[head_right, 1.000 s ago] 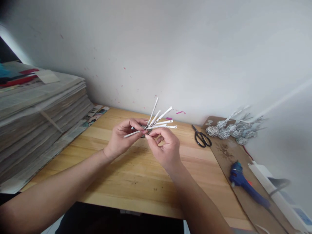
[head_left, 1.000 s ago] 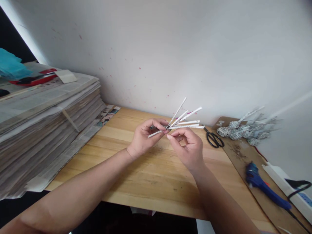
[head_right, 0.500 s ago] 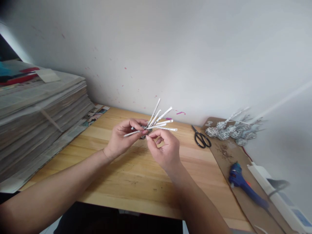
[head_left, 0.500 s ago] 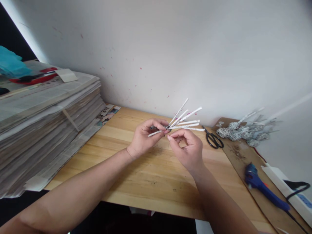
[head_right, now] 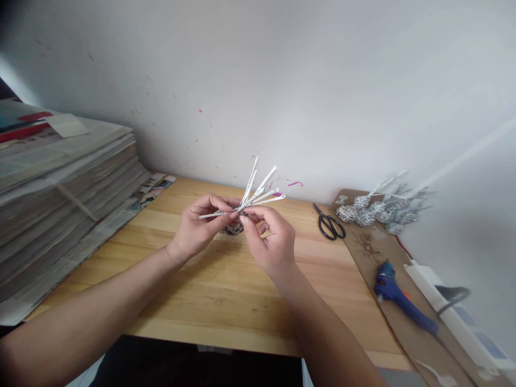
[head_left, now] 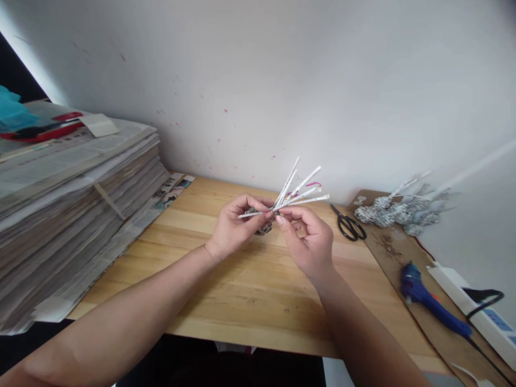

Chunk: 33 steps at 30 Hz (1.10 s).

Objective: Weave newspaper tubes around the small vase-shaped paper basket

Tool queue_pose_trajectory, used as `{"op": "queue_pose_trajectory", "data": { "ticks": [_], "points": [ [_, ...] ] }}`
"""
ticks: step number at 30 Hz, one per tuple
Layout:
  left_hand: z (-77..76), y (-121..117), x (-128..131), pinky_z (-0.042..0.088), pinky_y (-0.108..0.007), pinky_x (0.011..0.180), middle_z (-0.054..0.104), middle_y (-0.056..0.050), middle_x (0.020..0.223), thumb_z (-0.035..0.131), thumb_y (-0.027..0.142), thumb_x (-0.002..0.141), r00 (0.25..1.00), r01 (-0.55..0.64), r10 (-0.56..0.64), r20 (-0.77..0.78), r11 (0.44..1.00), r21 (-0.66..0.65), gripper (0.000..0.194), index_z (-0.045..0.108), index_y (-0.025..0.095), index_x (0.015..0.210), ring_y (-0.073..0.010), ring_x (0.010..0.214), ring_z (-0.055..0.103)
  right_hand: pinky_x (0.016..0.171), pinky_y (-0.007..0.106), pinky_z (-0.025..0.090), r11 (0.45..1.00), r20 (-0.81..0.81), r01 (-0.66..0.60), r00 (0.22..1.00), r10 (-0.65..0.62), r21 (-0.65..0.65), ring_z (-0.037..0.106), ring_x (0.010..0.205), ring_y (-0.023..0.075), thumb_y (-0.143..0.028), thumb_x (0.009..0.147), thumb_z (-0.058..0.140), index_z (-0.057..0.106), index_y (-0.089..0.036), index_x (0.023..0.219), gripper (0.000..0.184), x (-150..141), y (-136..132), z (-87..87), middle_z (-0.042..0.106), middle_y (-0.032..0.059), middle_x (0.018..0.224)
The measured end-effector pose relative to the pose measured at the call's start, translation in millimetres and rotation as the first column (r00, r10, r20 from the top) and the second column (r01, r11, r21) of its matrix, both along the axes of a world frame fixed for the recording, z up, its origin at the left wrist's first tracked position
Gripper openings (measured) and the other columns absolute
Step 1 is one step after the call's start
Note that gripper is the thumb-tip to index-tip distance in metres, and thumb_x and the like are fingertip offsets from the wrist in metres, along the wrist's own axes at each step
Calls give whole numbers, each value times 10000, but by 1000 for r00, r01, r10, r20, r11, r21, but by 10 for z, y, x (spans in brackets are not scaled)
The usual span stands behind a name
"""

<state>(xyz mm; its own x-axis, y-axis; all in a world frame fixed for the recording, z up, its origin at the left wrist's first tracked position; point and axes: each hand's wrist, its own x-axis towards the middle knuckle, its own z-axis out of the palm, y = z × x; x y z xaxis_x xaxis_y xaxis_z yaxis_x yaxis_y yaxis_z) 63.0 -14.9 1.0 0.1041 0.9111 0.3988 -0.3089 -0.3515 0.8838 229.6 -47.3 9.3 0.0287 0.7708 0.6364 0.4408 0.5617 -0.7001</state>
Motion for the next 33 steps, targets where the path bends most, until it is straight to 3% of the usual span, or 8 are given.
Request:
{"op": "queue_pose_trajectory", "data": {
  "ticks": [6,11,14,17,21,27,30,33],
  "points": [
    [-29,18,12,628,-311,833,805,-105,1059,879,293,789,1000,21,-20,-19,999,44,232,685,166,790,-184,937,763,676,313,593,1000,-17,19,1000,-19,5,742,779,176,-269,943,696,751,-233,1043,119,10,-5,-8,806,52,955],
    [-89,24,48,621,-326,899,791,-104,1035,852,278,814,1000,14,-10,-27,992,126,211,680,166,768,-193,997,751,665,309,587,999,-62,-36,997,34,-33,759,834,192,-299,957,689,772,-236,1022,123,8,-4,-8,819,64,995],
    [-114,22,59,612,-325,918,784,-109,1038,838,250,825,999,3,3,-38,988,151,185,686,164,764,-194,1018,744,663,303,576,996,-79,-65,995,60,-57,731,760,173,-323,978,670,778,-227,958,146,16,-16,5,805,48,883],
    [-120,20,57,613,-328,927,782,-110,1057,835,237,827,999,0,6,-43,990,141,170,690,167,771,-193,1027,742,629,294,560,994,-81,-62,995,55,-88,691,682,159,-368,1004,632,776,-222,892,234,22,-31,27,759,27,754],
    [-116,20,44,627,-347,910,783,-112,1077,851,280,817,999,-14,18,-40,996,91,210,681,170,765,-205,1011,745,620,300,568,996,-142,-78,987,70,-48,701,686,164,-397,965,688,792,-229,945,199,26,-32,37,795,38,831],
    [-127,19,46,616,-329,918,781,-99,1067,849,260,815,999,-24,27,-37,995,101,185,695,172,762,-201,1025,746,633,303,566,992,-42,-105,994,103,-76,696,678,168,-429,1023,606,778,-224,807,344,55,-49,28,763,38,760],
    [-123,28,49,617,-309,899,783,-91,1064,835,232,816,999,-33,36,-34,995,89,168,688,173,759,-187,1011,748,674,305,585,996,29,-85,996,86,-21,719,716,168,-346,1043,567,801,-234,979,267,73,-60,33,790,39,843],
    [-132,48,42,620,-319,909,787,-93,1051,827,237,818,996,-62,68,-58,993,102,169,684,171,757,-188,997,749,784,329,607,995,239,-22,971,-2,96,753,852,194,-215,1007,566,748,-257,1243,301,94,-39,15,814,61,1044]
  ]
}}
